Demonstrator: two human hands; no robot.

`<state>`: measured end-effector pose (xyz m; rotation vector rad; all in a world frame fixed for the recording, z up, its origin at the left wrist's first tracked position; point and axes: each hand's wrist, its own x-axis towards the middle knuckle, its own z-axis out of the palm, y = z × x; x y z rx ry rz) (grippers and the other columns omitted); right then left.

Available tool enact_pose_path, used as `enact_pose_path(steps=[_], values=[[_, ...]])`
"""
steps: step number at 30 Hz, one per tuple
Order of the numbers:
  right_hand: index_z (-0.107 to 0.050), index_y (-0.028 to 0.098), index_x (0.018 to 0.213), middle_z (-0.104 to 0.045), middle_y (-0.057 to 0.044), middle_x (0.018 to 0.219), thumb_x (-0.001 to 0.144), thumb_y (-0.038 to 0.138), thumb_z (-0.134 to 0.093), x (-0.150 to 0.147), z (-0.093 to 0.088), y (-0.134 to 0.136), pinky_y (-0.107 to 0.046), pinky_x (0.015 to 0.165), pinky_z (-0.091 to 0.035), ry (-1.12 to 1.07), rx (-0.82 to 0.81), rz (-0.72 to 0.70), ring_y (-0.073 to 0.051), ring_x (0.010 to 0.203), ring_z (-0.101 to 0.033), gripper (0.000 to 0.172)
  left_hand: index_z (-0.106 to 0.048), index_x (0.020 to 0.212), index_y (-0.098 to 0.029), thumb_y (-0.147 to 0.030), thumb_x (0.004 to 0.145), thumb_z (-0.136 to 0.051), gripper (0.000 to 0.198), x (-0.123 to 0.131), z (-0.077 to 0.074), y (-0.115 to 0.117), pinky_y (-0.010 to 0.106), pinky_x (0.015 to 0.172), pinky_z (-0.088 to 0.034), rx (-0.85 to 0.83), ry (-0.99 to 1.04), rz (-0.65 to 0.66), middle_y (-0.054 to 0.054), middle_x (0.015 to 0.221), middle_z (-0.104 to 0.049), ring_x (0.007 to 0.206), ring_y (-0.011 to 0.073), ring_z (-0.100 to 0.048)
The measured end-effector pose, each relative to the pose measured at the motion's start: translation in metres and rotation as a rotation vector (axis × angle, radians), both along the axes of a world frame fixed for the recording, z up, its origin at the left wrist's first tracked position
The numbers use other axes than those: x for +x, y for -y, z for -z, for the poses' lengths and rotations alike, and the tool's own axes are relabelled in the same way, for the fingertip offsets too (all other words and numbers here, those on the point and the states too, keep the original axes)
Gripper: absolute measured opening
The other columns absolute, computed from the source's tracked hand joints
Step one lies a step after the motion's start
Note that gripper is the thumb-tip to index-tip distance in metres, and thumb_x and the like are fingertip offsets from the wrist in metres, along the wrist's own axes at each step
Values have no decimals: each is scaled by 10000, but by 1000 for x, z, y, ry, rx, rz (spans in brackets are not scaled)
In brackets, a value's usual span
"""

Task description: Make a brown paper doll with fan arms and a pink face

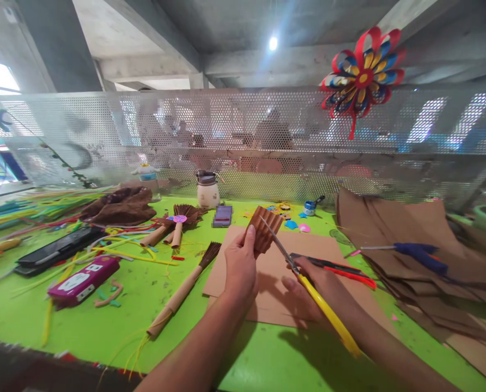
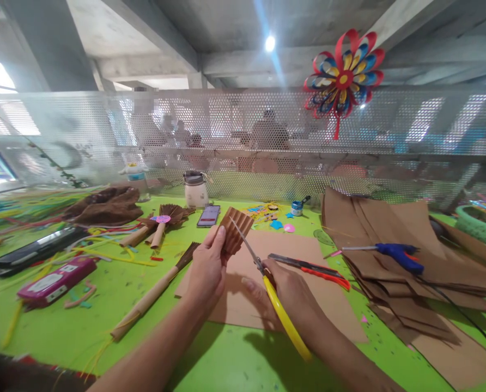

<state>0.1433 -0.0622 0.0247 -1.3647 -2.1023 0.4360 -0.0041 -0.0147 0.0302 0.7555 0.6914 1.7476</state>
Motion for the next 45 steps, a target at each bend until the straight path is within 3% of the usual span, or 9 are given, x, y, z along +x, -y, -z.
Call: enact_pose_path(steps=[15,23,34,39,45], values=[[-533,182,895,-578,-25,705,814,480,-472,-1,-4,5,-262,592,-382,-3,-6,2,-171,633,-523,315,-684,826,-133,-259,695,-667,183,1,-2,0,287,752,-510,-54,61,-13,78,883,-708,795,167,-656],[-505,194,848,-539,-7,670,805,492,-479,2,8,-3,-253,564,-368,27,24,-41,-159,598,-493,302,-681,849,-120,-278,688,-673,226,1,-2,-2,266,633,-522,-69,21,-39,69,818,-707,674,155,-648],[-546,203,888,-614,-30,720,821,468,-460,-2,-2,4,-267,603,-388,-33,17,16,-185,650,-550,286,-680,827,-119,-286,693,-673,215,0,2,-3,275,672,-529,-29,13,-35,72,815,-706,736,171,-659],[-572,203,910,-621,-37,705,818,465,-460,-1,0,3,-270,607,-394,-53,26,24,-196,661,-566,299,-687,865,-134,-238,714,-657,185,1,-1,-1,255,726,-522,-46,47,-17,73,890,-708,777,149,-660],[-586,206,895,-633,-34,695,818,474,-462,-2,2,2,-263,596,-404,-45,55,44,-193,653,-575,305,-683,897,-128,-231,722,-653,205,1,-2,0,310,785,-520,-39,73,12,94,898,-706,829,182,-662]])
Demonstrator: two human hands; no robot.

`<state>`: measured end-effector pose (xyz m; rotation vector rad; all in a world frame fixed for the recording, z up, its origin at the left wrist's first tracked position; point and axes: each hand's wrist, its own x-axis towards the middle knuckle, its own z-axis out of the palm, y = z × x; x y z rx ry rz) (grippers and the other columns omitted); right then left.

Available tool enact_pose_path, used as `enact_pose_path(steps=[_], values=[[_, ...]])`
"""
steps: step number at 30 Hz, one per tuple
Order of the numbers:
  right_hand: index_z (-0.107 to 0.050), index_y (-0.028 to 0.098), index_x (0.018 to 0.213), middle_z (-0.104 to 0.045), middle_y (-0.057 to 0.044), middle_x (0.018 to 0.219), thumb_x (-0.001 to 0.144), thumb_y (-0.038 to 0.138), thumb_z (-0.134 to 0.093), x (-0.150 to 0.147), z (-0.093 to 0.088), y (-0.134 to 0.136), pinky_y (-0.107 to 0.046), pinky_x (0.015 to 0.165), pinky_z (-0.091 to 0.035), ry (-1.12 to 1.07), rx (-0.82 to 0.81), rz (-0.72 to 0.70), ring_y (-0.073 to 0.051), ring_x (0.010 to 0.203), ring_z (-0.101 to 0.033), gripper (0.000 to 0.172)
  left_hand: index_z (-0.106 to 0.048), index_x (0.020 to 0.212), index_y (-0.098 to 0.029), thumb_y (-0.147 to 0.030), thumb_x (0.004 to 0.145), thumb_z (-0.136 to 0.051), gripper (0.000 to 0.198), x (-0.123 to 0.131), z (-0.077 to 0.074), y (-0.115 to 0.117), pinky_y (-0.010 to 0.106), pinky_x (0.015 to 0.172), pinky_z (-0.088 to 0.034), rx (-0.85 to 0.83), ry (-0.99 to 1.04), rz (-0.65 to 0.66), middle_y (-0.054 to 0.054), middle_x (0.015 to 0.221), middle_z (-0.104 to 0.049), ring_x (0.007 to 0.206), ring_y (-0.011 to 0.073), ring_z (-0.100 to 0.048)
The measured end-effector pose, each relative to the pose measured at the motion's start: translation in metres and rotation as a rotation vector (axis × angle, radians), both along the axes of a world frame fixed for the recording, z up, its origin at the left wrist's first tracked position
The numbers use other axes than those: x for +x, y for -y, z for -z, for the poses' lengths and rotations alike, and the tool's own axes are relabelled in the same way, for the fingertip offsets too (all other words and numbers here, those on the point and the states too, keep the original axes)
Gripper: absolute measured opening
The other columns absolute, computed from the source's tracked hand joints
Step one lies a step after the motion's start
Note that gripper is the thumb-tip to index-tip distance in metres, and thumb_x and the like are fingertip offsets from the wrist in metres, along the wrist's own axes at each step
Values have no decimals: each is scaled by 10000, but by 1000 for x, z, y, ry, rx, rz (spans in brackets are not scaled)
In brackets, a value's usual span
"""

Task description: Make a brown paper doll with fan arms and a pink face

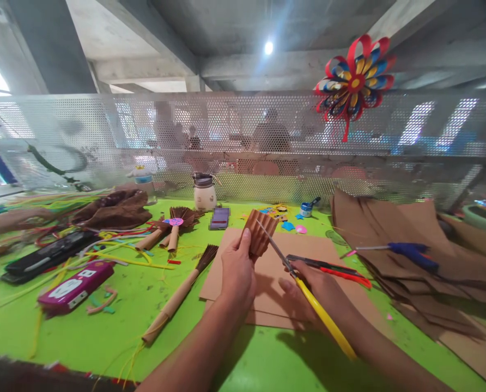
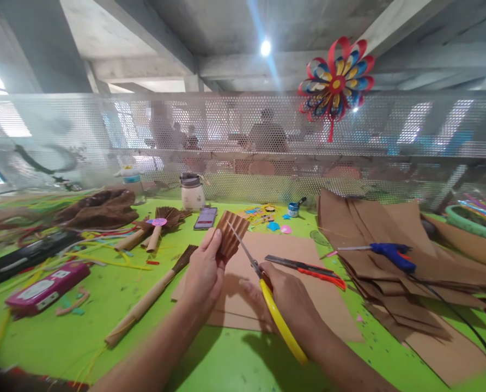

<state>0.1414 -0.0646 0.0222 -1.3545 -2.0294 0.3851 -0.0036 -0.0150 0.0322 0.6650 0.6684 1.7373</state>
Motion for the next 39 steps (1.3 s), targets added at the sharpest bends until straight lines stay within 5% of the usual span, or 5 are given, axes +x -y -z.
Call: enact_pose_path(steps=[12,25,39], values=[[-601,196,815,-648,-46,683,822,466,-473,5,-3,2,-267,632,-429,23,-13,0,-206,694,-607,299,-694,873,-145,-197,725,-643,164,-2,0,-1,263,744,-527,-27,-18,-21,72,918,-706,811,158,-661],[-632,177,784,-628,-30,629,806,451,-489,2,12,-5,-233,582,-417,-103,70,19,-169,619,-563,311,-684,852,-112,-191,700,-661,173,-3,-3,0,239,613,-532,-52,-10,-33,61,849,-685,678,117,-613],[-557,177,836,-601,-17,661,852,450,-425,5,3,2,-239,591,-409,-49,-112,-63,-160,617,-551,305,-674,809,-86,-226,662,-690,204,-4,2,-2,252,585,-500,-112,-1,-4,68,766,-671,632,128,-597]])
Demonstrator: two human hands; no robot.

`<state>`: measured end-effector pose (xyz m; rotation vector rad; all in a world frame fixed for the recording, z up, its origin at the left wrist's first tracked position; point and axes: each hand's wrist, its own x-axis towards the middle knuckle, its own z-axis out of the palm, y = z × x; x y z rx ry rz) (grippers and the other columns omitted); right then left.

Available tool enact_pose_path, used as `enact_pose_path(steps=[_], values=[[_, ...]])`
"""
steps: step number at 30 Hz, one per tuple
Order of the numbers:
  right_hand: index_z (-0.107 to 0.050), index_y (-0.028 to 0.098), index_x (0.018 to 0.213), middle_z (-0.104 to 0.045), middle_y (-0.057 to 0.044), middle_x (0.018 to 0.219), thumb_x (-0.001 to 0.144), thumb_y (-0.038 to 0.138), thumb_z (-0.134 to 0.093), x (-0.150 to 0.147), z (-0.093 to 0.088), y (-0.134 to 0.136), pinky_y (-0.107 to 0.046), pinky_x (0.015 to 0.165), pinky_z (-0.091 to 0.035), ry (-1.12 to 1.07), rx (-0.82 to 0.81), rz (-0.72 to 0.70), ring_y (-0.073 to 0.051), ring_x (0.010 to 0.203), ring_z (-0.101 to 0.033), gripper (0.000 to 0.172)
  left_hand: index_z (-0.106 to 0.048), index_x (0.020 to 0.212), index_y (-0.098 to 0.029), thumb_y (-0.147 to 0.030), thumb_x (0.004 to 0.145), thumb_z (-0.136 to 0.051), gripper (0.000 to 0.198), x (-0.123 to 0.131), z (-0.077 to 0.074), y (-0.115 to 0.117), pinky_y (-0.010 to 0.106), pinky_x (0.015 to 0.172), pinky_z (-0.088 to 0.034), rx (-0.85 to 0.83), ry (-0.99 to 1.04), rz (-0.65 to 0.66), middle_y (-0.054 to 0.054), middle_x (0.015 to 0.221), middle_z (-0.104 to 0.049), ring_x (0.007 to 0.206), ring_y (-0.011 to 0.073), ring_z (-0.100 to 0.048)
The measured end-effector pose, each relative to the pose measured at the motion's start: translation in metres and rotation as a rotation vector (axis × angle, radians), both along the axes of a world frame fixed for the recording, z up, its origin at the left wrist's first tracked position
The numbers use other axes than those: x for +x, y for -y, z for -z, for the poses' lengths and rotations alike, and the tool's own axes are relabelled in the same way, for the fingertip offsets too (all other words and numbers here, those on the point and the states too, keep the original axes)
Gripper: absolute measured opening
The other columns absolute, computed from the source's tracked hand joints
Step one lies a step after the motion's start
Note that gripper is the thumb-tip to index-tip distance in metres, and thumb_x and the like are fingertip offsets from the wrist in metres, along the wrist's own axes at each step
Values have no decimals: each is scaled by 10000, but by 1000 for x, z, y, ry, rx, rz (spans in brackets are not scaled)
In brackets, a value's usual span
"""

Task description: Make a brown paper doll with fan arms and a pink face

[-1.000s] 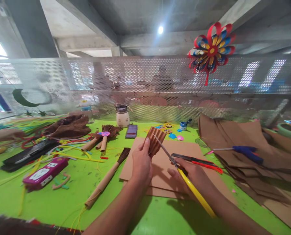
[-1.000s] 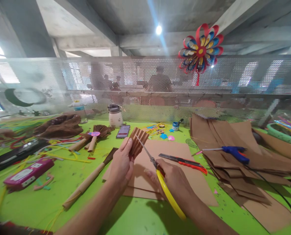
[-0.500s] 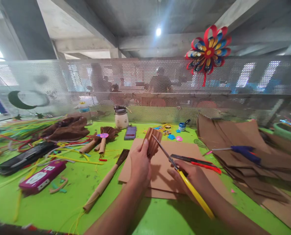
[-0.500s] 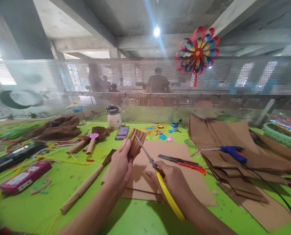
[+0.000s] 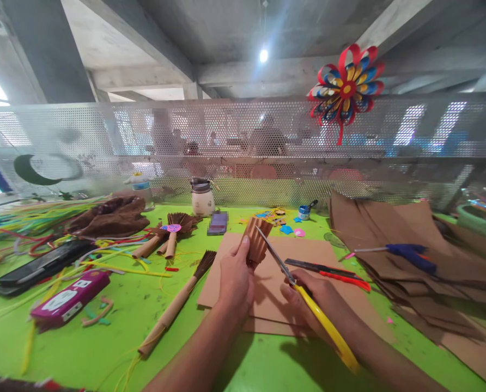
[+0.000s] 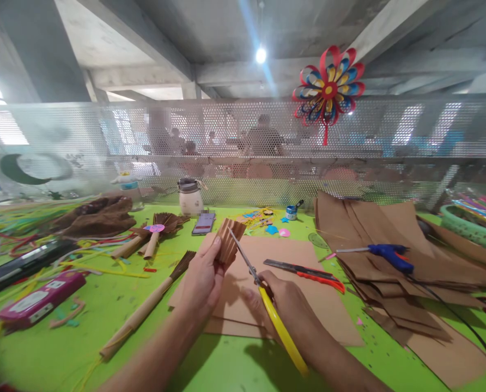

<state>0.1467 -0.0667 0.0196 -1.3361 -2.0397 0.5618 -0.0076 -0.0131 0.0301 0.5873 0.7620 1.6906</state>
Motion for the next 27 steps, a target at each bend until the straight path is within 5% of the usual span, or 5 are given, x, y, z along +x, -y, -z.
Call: enact_pose_path(steps=[15,27], values=[[-535,189,861,-639,-31,697,847,432,-448,2,8,-5,-262,630,-422,-55,22,-35,-191,687,-586,258,-675,943,-67,-302,689,-671,346,11,7,7,244,612,-482,-7,-96,120,133,892,-682,713,157,-614],[-537,189,893,-604,-21,671,872,483,-362,3,10,-8,-268,637,-435,-68,32,8,-179,649,-582,343,-700,832,-77,-336,671,-695,305,17,9,12,229,591,-460,25,-140,145,66,697,-670,610,125,-577]])
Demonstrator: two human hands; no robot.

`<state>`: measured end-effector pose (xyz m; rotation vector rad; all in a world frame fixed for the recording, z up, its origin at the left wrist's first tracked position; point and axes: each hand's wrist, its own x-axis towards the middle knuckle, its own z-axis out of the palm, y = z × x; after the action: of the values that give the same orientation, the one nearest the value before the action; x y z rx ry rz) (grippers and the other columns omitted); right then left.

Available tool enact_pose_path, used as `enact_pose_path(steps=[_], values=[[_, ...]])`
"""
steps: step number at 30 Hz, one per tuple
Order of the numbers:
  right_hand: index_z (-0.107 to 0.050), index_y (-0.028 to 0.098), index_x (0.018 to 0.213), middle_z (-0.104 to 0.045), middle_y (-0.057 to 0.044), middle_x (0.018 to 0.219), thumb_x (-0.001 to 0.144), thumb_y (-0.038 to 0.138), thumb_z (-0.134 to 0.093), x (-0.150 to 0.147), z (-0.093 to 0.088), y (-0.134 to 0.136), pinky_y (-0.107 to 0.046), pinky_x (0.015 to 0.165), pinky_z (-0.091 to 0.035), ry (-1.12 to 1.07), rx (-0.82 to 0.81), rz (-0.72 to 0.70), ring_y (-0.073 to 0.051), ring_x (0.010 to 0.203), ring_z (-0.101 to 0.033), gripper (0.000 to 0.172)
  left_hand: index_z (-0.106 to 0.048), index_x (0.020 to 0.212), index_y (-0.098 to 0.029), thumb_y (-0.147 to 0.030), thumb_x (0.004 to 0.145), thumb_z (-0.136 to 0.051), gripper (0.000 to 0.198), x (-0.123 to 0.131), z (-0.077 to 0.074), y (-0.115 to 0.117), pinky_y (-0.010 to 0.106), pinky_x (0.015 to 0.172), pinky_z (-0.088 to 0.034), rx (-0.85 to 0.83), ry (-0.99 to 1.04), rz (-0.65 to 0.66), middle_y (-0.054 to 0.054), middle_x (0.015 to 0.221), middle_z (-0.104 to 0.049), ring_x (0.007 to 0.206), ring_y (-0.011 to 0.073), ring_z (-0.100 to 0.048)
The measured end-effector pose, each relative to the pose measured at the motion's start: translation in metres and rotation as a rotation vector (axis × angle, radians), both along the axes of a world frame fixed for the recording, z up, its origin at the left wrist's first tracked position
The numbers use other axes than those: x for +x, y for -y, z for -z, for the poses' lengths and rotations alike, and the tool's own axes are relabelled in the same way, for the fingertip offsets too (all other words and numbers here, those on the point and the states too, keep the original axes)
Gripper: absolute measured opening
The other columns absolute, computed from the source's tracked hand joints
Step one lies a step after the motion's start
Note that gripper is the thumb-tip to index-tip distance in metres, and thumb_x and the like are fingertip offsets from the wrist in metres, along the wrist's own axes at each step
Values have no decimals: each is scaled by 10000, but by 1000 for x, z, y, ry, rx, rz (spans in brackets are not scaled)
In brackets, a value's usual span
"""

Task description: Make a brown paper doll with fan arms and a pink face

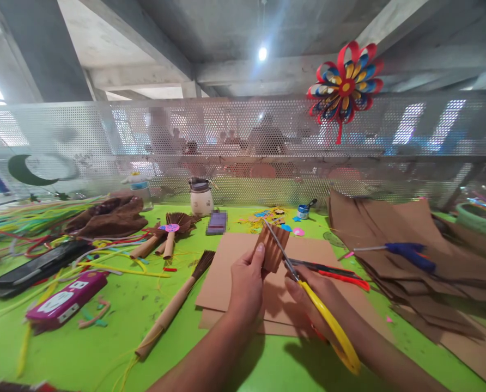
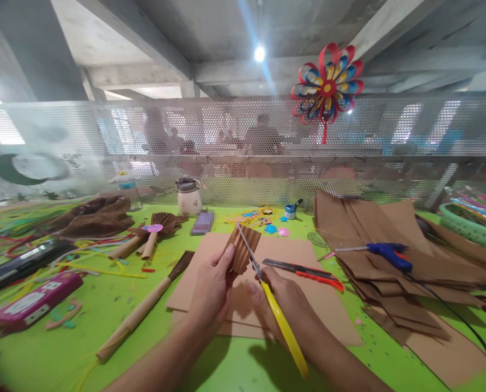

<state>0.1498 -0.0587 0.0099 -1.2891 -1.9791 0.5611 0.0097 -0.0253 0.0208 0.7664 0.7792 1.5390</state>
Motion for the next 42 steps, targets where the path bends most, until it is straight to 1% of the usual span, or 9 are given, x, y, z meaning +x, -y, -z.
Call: enact_pose_path(steps=[5,8,11,18,22,26,32,38,42], values=[[-545,179,911,-634,-47,751,863,459,-391,-2,-15,9,-280,659,-435,8,-67,5,-198,712,-594,323,-700,844,-84,-340,678,-691,305,-2,-1,2,214,583,-448,23,-1,13,69,734,-677,638,124,-581],[-561,180,911,-628,-42,712,858,472,-391,-1,-20,12,-283,653,-434,-19,-59,14,-204,702,-593,343,-700,841,-96,-380,700,-668,319,-2,-1,3,214,596,-447,45,8,32,71,779,-684,647,119,-578],[-571,180,901,-619,-35,677,863,470,-381,-1,-18,13,-269,638,-431,-31,-42,-7,-193,682,-586,350,-699,845,-95,-386,710,-660,323,-3,-1,3,204,571,-435,46,20,38,59,743,-675,624,108,-563],[-557,192,867,-578,-11,585,853,462,-403,-3,-6,7,-279,632,-426,-19,18,43,-194,623,-569,311,-693,803,-91,-349,722,-657,273,-5,-1,1,201,602,-447,61,20,58,26,655,-634,600,94,-541],[-554,185,919,-602,-22,643,842,445,-436,-1,-2,5,-271,627,-422,-16,38,7,-186,630,-566,295,-698,804,-83,-305,691,-684,249,-5,-3,1,207,601,-451,51,26,45,17,600,-608,572,94,-529],[-551,187,931,-600,-24,652,836,441,-450,0,-2,6,-268,623,-421,-18,42,-7,-185,634,-563,289,-697,763,-76,-312,657,-708,259,-5,-2,1,210,591,-452,42,12,45,38,637,-628,574,98,-531],[-552,193,922,-614,-26,671,843,446,-427,0,-3,5,-265,623,-425,-22,40,-6,-184,623,-572,292,-693,756,-75,-326,671,-695,265,-5,-1,0,216,589,-456,51,-32,57,38,639,-625,557,92,-520],[-568,206,871,-567,-3,541,853,481,-386,-2,-5,6,-275,612,-430,-35,25,43,-188,550,-558,330,-693,732,-76,-321,650,-711,260,-4,-3,2,204,570,-447,35,13,57,20,595,-593,542,85,-501],[-565,200,848,-555,-1,525,849,499,-390,-5,-6,8,-270,592,-426,-43,28,65,-183,539,-553,346,-690,750,-76,-355,679,-690,288,-4,-3,3,203,576,-448,36,4,61,26,608,-597,555,88,-505]])
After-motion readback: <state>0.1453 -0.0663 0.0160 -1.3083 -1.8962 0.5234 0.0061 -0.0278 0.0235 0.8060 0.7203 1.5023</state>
